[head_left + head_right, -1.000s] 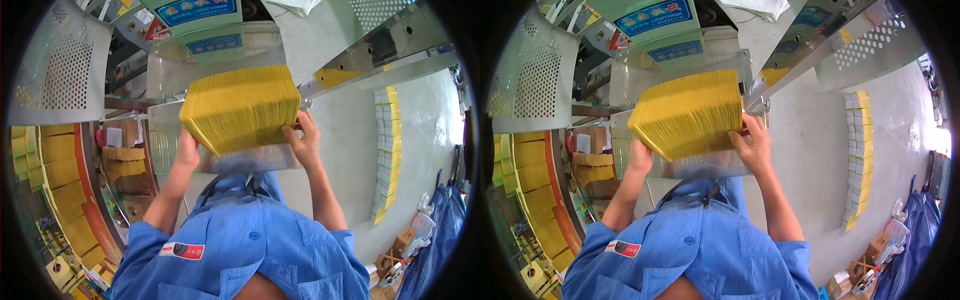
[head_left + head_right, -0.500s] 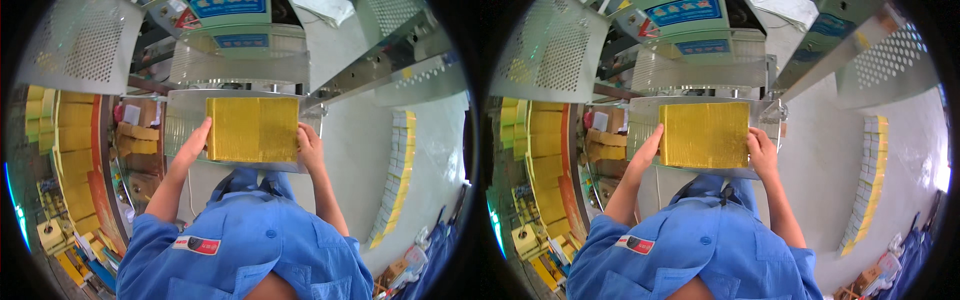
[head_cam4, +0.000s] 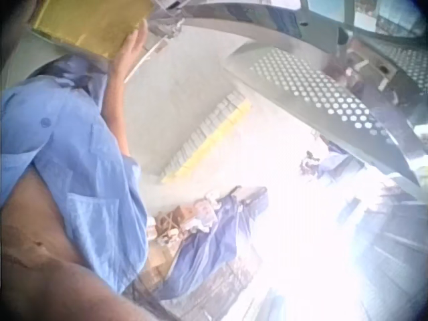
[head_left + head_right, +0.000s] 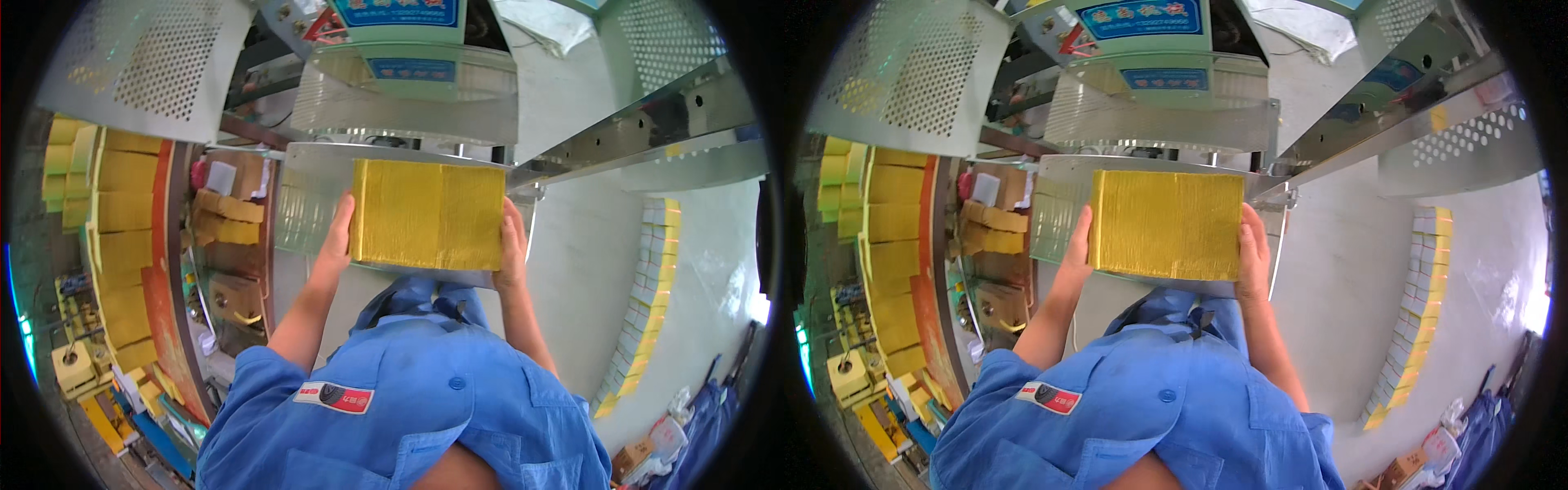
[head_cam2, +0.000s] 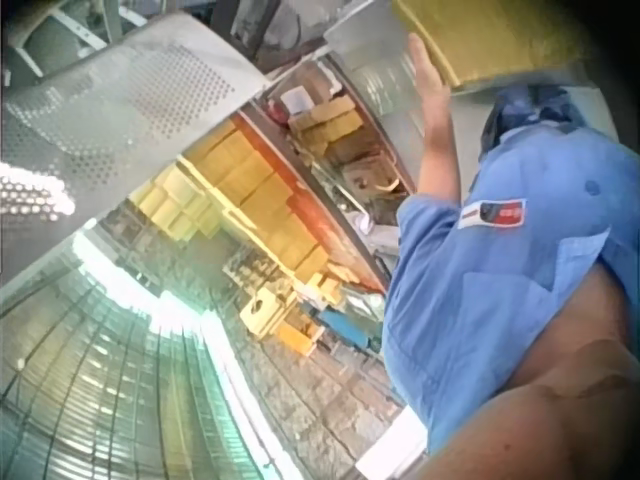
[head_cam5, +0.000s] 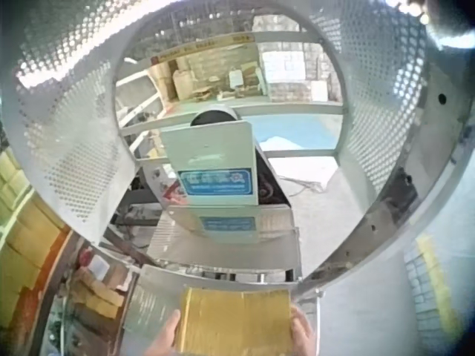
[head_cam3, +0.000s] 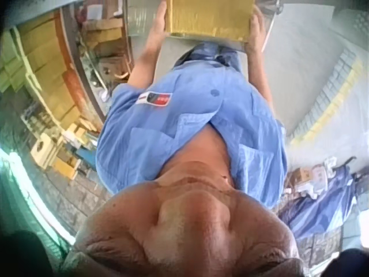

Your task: The person is bundling blocks of yellow paper using a strapping machine and then labeling and stacking them.

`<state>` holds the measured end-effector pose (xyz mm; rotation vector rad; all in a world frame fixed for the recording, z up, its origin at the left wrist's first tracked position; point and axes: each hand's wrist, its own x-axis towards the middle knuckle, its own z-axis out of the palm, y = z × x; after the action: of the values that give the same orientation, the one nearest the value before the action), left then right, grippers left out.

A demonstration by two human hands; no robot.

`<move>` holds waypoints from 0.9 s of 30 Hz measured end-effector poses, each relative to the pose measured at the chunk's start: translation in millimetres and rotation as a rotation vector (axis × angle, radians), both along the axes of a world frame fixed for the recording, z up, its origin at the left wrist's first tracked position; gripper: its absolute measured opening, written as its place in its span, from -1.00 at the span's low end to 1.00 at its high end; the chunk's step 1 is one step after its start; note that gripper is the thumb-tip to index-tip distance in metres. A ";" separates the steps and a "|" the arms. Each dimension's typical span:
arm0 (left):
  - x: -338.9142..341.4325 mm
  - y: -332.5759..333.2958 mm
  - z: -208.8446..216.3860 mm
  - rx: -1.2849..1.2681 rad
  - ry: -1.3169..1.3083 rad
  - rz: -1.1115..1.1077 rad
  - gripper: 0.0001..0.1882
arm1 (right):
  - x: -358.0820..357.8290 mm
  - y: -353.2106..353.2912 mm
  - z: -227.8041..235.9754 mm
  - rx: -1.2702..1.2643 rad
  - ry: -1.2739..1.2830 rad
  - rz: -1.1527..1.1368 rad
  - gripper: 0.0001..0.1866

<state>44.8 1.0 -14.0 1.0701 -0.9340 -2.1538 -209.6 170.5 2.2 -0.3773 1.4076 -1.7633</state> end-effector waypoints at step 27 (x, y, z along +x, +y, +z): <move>-99.6 -85.7 35.4 -0.199 0.041 -0.182 -0.25 | -37.9 -99.8 9.3 -0.090 -0.030 0.019 -0.31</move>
<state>-54.8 -84.7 21.3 0.8712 -1.2386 -2.1620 -247.5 70.7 11.5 -0.4093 1.3021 -1.8137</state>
